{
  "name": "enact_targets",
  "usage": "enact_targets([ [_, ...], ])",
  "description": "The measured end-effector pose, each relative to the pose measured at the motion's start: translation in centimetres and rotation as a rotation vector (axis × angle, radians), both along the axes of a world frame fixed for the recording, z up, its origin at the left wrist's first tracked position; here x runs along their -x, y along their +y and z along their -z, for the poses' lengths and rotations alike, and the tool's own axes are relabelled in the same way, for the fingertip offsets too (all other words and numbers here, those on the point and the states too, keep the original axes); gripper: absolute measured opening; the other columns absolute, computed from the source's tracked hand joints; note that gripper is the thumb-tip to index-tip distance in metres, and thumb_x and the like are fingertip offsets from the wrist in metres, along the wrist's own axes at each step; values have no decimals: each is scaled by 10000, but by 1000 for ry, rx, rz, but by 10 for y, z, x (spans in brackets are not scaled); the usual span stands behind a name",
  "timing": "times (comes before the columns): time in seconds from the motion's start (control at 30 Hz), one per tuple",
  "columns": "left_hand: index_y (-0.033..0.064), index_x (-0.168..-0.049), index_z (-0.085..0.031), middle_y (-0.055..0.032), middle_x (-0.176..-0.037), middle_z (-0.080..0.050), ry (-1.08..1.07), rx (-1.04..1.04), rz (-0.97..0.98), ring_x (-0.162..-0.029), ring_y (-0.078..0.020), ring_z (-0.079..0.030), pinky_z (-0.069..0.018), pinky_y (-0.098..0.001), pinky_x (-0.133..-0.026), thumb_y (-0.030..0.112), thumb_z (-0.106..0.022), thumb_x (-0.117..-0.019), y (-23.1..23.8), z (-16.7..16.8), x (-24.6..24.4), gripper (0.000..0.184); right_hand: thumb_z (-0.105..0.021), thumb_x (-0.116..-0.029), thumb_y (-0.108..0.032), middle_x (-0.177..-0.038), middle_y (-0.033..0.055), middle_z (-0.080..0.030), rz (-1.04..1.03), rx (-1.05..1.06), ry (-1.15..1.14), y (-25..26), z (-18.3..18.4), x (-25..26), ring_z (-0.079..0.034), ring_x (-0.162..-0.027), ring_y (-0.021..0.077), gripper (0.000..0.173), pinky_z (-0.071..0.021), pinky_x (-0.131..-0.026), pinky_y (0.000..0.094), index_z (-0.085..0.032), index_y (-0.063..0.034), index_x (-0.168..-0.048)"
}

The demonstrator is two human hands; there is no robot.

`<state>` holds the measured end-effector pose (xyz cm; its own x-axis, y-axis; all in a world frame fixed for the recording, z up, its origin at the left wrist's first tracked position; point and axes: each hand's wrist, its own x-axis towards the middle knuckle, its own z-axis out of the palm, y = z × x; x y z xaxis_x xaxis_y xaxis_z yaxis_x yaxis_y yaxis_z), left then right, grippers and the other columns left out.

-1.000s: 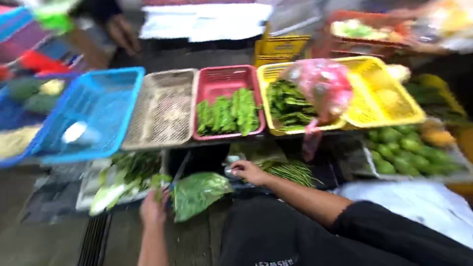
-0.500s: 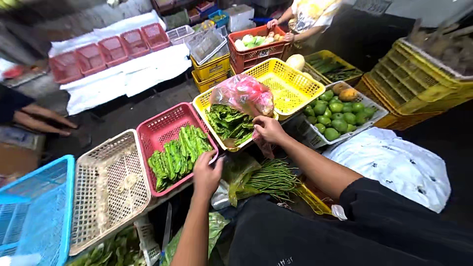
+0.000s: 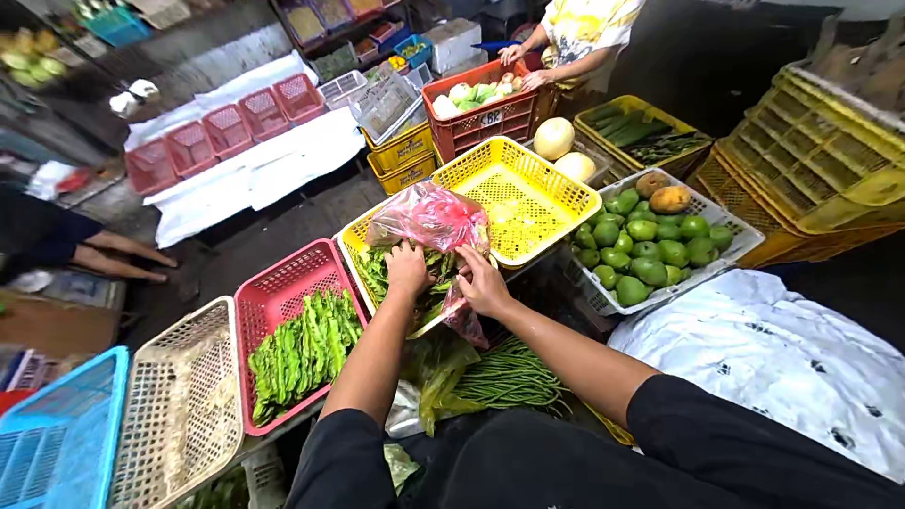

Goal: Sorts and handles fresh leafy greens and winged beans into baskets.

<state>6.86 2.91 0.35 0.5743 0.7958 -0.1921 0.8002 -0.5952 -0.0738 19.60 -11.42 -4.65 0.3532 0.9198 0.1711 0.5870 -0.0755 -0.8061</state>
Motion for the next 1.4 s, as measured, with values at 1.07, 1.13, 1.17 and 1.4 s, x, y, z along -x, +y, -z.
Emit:
enact_targets([
  [1.07,22,-1303,-577,-149,-1044,-728,-1373,722,-615,-885,-242,-726,-624,-445,-785,89,-740,-905,-34,-58,243,436,-719,-926,-314,-1486,158,-524,-72,69,-20,-5,-60,98,-585,-1282,327,568,-515,-1037,549,-563,-63,-1412],
  [1.13,30,-1328,-547,-141,-1053,-727,-1450,785,-588,-894,-237,-728,-626,-439,-793,74,-712,-923,-38,-56,253,439,-695,-976,-334,-1368,120,-626,-166,163,267,5,-72,128,-654,-1190,247,525,-565,-993,477,-554,-83,-1416],
  [1.17,34,-1323,-542,-130,-1041,-724,-1475,809,-579,-882,-226,-725,-625,-426,-785,63,-699,-930,-42,-60,255,425,-666,-1006,-340,-1341,130,-642,-191,228,458,12,-79,140,-679,-1152,248,526,-590,-952,462,-520,-74,-1436],
  [1.4,53,-1375,-503,-121,-1053,-713,-1534,949,-605,-887,-216,-713,-616,-410,-783,99,-702,-924,-55,-62,261,495,-697,-969,-444,-1288,178,-642,-128,289,857,59,-103,196,-669,-1110,304,677,-577,-913,516,-441,-85,-1482],
])
